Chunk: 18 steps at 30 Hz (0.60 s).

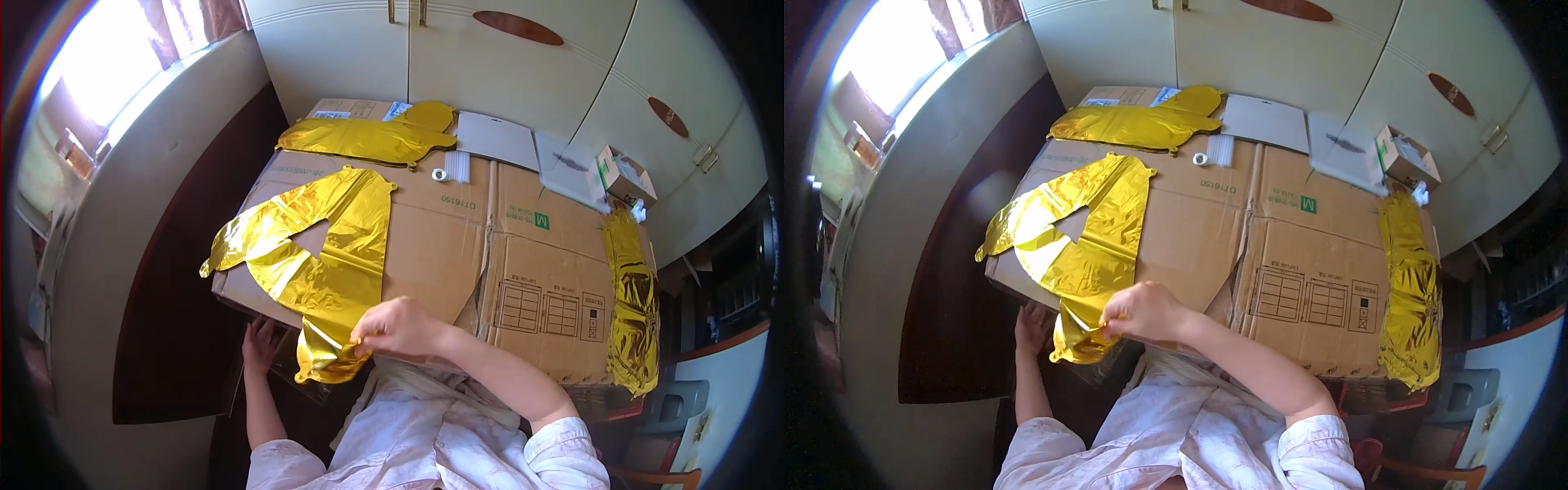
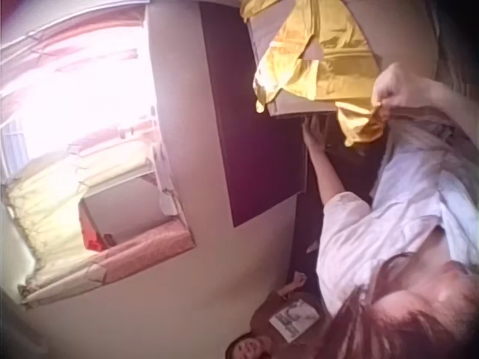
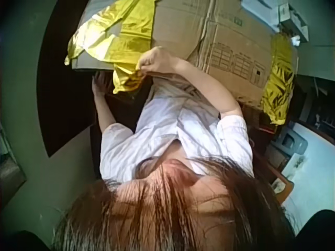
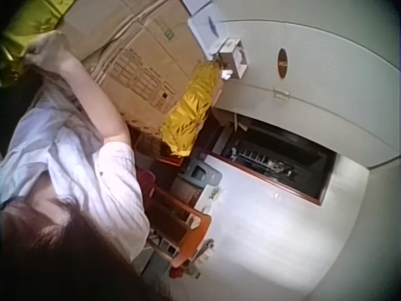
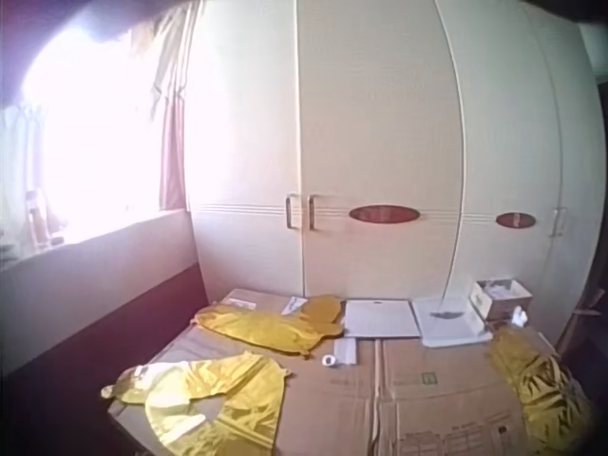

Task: Fold and prepare large gold foil balloons for packaging at a manual workstation.

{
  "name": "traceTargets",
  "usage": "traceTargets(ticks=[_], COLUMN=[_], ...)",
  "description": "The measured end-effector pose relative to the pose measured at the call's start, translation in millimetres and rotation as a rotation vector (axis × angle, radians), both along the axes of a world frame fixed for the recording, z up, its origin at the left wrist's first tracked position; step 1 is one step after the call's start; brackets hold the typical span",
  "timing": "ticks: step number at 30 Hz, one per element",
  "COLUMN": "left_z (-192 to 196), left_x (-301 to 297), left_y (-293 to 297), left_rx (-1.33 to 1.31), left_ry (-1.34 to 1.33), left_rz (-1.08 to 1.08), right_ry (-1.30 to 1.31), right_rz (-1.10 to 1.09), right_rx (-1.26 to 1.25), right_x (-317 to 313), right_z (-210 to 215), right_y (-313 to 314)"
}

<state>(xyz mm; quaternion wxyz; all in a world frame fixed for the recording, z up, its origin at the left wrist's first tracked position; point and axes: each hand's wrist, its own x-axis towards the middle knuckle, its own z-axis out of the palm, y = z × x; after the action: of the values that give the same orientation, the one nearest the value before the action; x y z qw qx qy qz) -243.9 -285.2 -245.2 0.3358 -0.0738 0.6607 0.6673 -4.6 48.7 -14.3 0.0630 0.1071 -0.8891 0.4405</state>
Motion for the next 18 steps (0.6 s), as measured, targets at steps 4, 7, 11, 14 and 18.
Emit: traceTargets(ticks=[4,7,11,14,18], left_z=[-2.6,-11.0,46.6,75.9,33.6], left_x=[4.3,-6.9,4.6,29.1,28.4], left_y=[-11.6,-43.2,-26.0,-17.1,-29.6], left_rx=[-0.986,-0.512,0.288,0.079,-0.490], left_ry=[0.886,1.074,0.439,0.475,0.907], left_rz=[-0.556,-0.021,0.382,0.084,-0.128], right_ry=[-0.077,0.032,0.157,0.209,0.386], right_rz=[-0.181,-0.271,-0.360,-0.364,-0.373], right_rx=[-0.362,-0.260,-0.182,-0.188,-0.076], right_x=[-16.4,-27.3,-28.4,-33.7,-42.5], right_z=[2.2,15.2,23.8,30.9,30.8], right_y=[6.6,2.5,12.6,8.9,-1.2])
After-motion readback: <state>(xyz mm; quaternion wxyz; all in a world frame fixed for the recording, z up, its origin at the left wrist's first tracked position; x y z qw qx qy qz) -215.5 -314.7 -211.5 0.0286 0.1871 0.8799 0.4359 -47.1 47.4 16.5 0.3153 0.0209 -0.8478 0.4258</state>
